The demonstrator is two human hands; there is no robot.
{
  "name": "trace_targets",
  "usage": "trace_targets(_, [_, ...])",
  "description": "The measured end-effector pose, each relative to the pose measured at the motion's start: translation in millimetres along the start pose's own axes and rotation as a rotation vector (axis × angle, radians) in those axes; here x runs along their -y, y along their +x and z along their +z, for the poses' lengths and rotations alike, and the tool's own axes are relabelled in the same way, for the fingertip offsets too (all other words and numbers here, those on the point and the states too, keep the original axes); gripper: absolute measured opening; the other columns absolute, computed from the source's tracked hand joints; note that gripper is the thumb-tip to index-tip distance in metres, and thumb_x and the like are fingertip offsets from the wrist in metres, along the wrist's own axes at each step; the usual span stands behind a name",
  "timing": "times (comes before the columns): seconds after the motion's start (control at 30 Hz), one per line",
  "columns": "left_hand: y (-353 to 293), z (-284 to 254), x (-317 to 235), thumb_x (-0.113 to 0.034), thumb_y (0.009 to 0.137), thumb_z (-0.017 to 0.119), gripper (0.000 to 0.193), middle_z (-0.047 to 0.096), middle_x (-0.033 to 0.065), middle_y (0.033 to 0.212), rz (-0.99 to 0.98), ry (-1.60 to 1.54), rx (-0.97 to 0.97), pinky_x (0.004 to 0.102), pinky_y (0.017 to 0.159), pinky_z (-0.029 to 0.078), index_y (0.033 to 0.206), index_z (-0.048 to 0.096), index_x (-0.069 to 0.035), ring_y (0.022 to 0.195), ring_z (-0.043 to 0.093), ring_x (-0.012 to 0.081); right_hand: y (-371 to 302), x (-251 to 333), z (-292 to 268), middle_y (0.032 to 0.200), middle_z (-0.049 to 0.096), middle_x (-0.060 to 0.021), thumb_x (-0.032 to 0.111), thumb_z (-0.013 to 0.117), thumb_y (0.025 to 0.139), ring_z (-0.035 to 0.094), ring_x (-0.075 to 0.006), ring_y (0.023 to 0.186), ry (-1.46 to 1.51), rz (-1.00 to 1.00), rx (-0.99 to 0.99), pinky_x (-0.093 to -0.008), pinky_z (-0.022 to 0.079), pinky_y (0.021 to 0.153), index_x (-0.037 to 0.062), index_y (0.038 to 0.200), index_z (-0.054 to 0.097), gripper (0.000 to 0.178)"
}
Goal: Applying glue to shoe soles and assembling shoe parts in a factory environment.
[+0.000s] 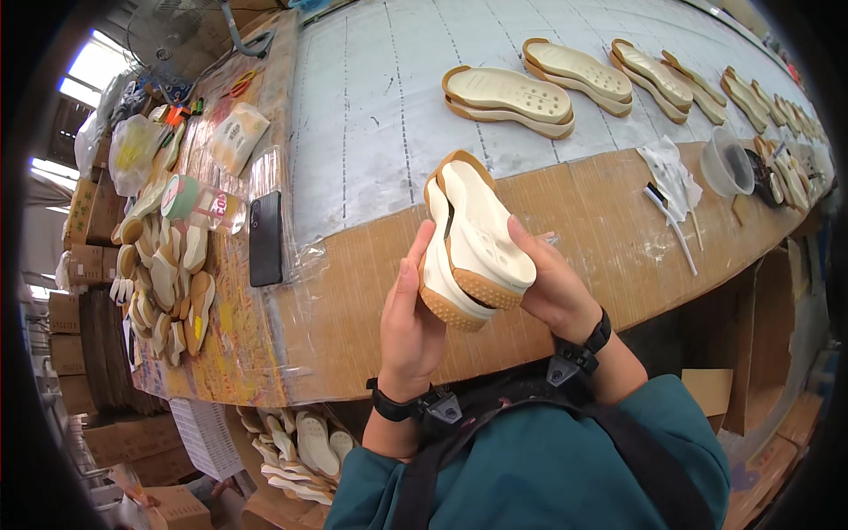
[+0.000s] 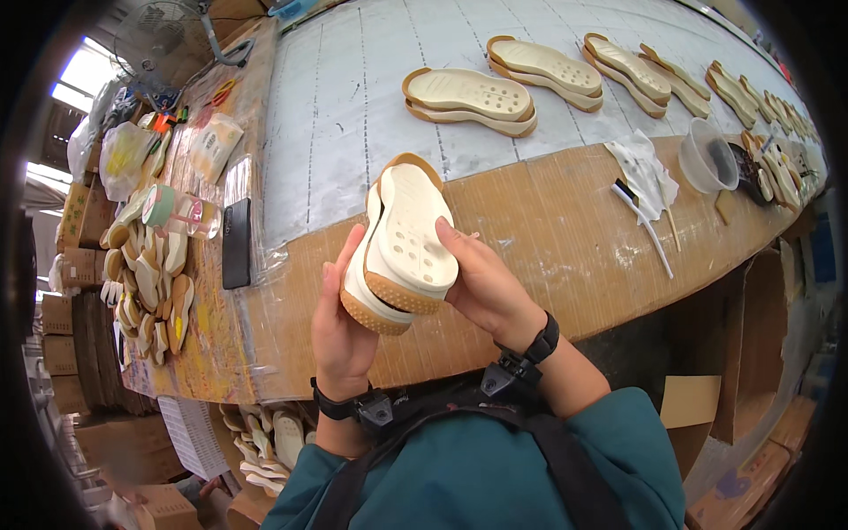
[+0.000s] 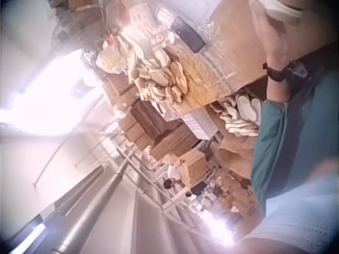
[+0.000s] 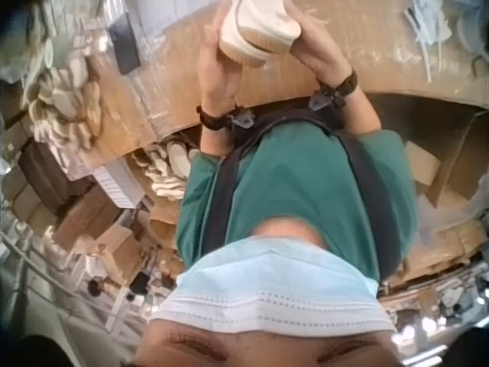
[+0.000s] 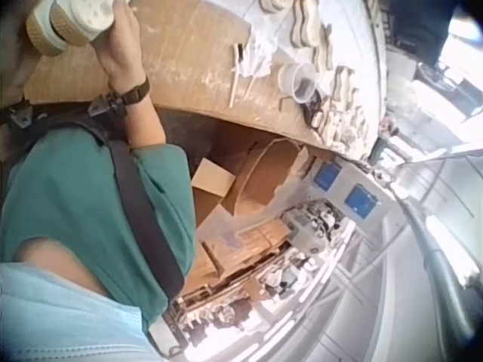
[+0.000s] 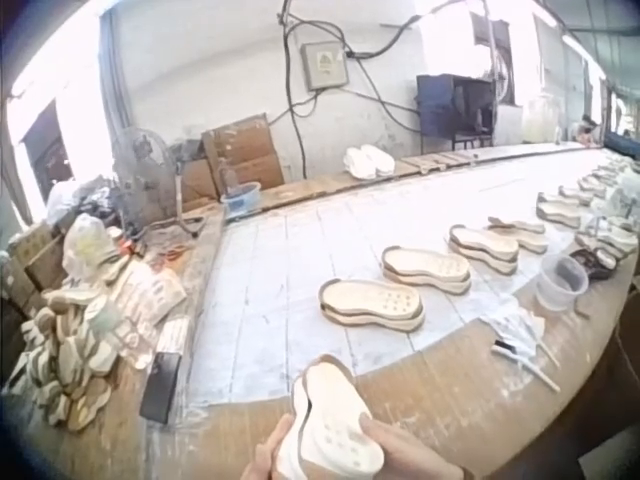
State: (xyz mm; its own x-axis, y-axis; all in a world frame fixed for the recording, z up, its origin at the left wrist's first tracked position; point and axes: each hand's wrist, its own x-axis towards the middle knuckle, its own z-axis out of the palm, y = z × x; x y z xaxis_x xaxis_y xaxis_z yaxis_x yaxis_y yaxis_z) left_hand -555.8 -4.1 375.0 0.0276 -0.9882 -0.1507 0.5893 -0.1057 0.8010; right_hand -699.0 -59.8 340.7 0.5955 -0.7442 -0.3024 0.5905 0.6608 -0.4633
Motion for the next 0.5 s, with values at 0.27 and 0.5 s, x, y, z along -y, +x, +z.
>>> trace_targets(0.27, [-4.2,3.9,2.4,-0.029,0.093,0.03,0.052,0.029,0.0106,0.135,-0.025,-0.061,0.03,0.0313,0.1,0.024,0.134,0.017,0.0,0.122,0.03,0.0189,-1.6,3.9,-1.4,0.118,0.049,-0.0085,0.034,0.041,0.09,0.05,-0.0167,0.105,0.06,0.018,0.051,-0.0303,0.042,0.087,0.0016,0.123,0.038,0.047])
trace_targets(0.5, [-10.8,4.8,4.9,-0.023,0.092,0.034,0.052,0.02,0.0106,0.139,0.031,0.024,0.098,0.0319,0.102,0.02,0.135,0.014,0.0,0.127,0.022,0.0189,-9.1,6.8,-8.3,0.122,0.045,-0.0115,0.024,0.038,0.092,0.05,-0.0184,0.107,0.284,0.041,0.25,-0.0319,0.044,0.086,0.0019,0.124,0.038,0.039])
